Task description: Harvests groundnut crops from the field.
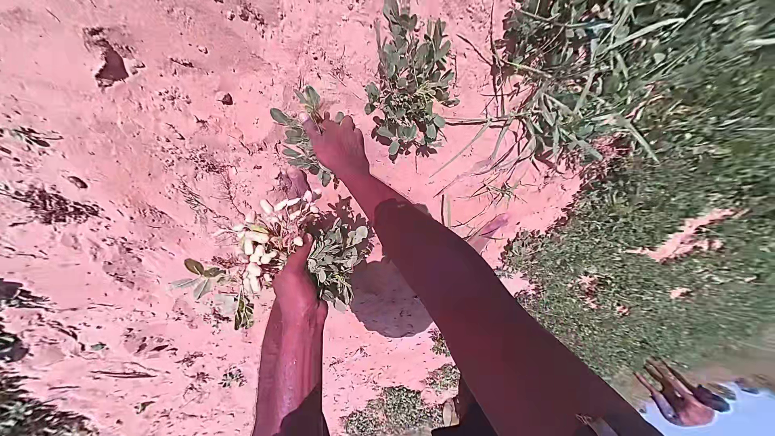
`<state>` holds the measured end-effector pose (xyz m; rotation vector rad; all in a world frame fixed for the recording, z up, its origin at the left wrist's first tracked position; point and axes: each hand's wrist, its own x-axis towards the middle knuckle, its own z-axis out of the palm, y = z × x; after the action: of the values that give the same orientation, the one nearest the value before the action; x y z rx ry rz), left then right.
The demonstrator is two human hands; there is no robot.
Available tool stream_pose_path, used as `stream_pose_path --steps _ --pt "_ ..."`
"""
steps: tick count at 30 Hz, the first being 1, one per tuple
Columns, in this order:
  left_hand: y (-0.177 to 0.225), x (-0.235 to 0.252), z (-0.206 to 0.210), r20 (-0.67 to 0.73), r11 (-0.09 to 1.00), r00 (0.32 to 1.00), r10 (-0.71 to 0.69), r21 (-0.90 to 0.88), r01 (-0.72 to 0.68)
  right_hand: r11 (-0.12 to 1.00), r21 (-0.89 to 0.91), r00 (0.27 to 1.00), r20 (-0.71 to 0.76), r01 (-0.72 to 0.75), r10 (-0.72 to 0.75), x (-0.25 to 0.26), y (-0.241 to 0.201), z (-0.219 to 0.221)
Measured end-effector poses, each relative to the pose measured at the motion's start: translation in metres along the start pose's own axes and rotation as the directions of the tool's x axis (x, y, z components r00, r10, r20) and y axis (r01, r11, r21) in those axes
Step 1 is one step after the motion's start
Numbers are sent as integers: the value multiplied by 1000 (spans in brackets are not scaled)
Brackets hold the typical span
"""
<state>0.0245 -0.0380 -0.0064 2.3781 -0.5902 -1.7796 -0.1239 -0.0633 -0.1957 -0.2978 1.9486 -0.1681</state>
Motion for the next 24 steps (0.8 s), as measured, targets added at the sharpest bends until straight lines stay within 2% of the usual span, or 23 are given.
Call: stream_pose_path --steps 2,5,6,8,11,13,15,16,18,20,23,24 --pt "0 0 3 27 1000 999 -17 -17 18 966 -236 994 49 108 -99 -15 3 14" --pt "1 -2 7 50 999 998 -38 -18 39 935 -339 994 62 107 -91 -31 12 17" --pt "2 -3 8 44 999 998 -40 -13 41 950 -304 997 55 68 -54 -33 12 16" --pt "5 -4 8 40 999 999 -33 -3 33 993 -110 999 15 -37 39 -32 13 11" --pt "5 -1 6 46 1000 999 -26 12 26 958 161 958 -125 -237 258 -26 19 14" --pt "1 -1 2 35 999 999 -36 31 35 857 251 881 -35 -449 472 -26 17 21" --pt "-2 1 4 23 999 999 -30 45 29 751 309 809 144 -584 570 -25 11 27" --pt "-4 1 5 24 998 999 -29 50 28 727 324 795 204 -605 571 -26 9 32" --pt "-5 -1 9 36 998 999 -23 56 21 761 329 827 280 -560 487 -25 10 40" --pt "-3 -5 13 29 998 999 -17 67 15 762 407 858 337 -504 388 -28 15 37" --pt "-2 -6 14 39 999 999 -5 37 3 684 627 928 234 -372 290 -48 36 18" --pt "-2 -7 16 44 1000 999 -6 17 5 702 633 945 199 -327 260 -51 50 2"
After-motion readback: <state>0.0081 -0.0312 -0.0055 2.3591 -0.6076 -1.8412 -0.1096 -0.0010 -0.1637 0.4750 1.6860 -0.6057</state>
